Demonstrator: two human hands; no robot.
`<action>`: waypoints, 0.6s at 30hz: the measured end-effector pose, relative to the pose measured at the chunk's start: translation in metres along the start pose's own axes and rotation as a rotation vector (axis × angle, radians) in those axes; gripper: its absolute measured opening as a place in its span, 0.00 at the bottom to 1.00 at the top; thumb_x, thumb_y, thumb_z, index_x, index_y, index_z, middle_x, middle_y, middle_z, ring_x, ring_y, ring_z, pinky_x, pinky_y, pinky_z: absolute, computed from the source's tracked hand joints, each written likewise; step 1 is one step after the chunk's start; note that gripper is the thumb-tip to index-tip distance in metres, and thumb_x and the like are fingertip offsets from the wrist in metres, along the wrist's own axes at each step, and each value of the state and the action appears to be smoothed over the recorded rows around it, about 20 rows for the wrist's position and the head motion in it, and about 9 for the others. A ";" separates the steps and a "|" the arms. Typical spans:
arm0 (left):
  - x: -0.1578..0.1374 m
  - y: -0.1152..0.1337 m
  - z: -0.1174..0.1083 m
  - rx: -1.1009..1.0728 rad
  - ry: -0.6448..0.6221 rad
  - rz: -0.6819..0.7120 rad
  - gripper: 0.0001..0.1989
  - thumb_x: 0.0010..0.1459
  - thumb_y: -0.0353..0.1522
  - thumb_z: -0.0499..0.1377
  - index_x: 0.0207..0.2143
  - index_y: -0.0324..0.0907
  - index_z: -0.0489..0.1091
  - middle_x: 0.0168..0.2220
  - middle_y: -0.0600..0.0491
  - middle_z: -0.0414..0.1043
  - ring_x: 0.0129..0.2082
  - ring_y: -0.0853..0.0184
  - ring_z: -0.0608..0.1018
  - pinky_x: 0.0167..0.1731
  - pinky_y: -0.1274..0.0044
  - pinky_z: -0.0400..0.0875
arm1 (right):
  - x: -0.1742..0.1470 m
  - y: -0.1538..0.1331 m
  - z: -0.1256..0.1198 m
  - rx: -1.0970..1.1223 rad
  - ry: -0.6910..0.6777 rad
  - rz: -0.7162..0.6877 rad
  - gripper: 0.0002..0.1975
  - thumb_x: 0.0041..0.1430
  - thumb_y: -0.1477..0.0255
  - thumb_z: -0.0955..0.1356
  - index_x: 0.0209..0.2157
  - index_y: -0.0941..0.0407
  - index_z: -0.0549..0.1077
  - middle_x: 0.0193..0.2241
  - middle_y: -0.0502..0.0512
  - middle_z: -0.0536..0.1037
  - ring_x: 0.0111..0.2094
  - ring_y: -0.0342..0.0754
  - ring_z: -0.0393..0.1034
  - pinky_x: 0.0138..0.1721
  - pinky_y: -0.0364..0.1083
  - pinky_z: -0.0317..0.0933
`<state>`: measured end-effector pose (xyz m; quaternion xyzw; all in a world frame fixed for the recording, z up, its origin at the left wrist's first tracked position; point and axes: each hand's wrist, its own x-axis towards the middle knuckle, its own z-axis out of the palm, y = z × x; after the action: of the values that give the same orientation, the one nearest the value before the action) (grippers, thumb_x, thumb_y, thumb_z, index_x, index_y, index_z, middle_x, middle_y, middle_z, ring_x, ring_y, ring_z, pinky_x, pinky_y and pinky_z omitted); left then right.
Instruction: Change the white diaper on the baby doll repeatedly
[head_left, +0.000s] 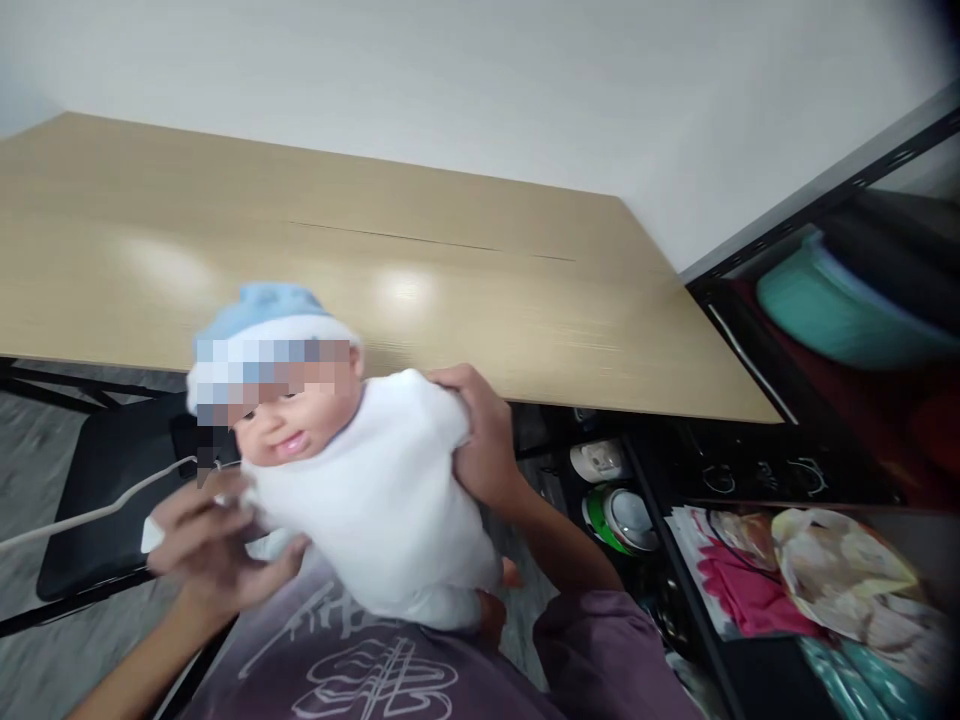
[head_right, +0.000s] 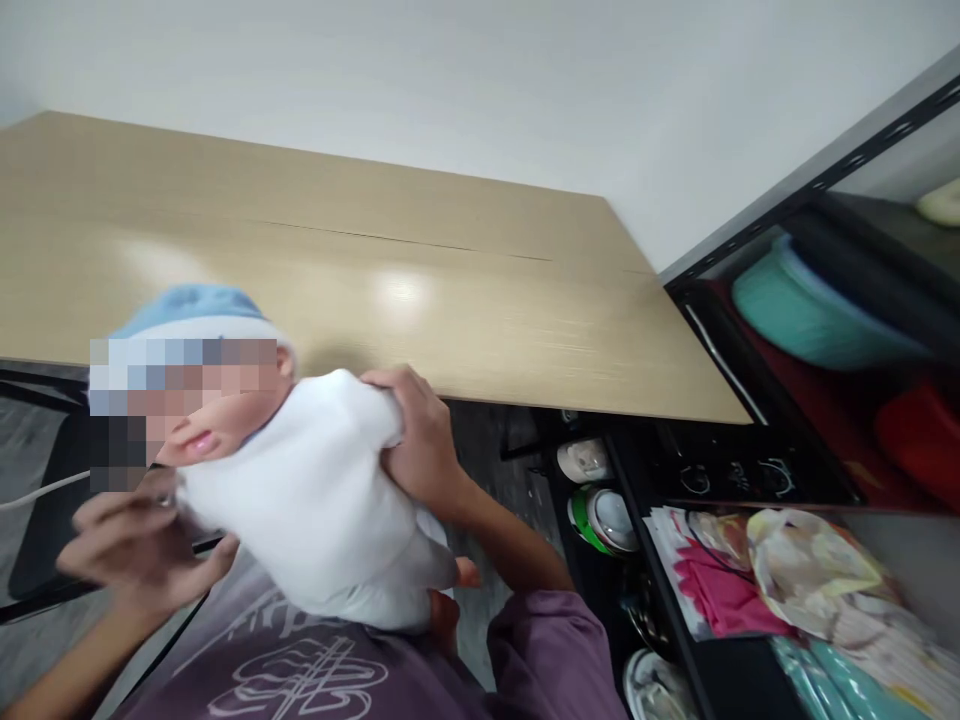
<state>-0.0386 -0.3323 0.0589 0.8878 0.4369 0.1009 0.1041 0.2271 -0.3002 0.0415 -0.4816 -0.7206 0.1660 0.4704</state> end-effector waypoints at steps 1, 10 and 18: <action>0.007 -0.004 -0.002 -0.015 0.019 -0.036 0.24 0.71 0.50 0.64 0.59 0.44 0.74 0.46 0.43 0.86 0.50 0.45 0.86 0.51 0.64 0.77 | 0.002 0.002 -0.004 0.005 0.058 0.025 0.22 0.59 0.76 0.67 0.54 0.46 0.77 0.49 0.53 0.87 0.50 0.59 0.82 0.53 0.55 0.74; 0.075 -0.099 0.004 -0.210 0.160 -0.241 0.28 0.67 0.52 0.60 0.60 0.44 0.74 0.50 0.44 0.88 0.48 0.46 0.88 0.41 0.70 0.75 | 0.050 0.052 -0.031 -0.300 -0.005 0.217 0.08 0.63 0.69 0.67 0.40 0.50 0.79 0.39 0.57 0.88 0.41 0.58 0.81 0.41 0.50 0.67; 0.181 -0.147 -0.005 -0.023 0.083 -0.186 0.24 0.65 0.52 0.59 0.48 0.43 0.79 0.46 0.42 0.88 0.41 0.49 0.87 0.36 0.70 0.68 | 0.106 0.133 -0.032 -0.772 -0.231 0.281 0.08 0.68 0.66 0.69 0.39 0.53 0.81 0.35 0.62 0.88 0.33 0.59 0.78 0.34 0.49 0.52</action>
<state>-0.0429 -0.0999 0.0393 0.8371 0.5202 0.1325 0.1052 0.3154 -0.1528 0.0209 -0.6942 -0.7051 -0.0005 0.1444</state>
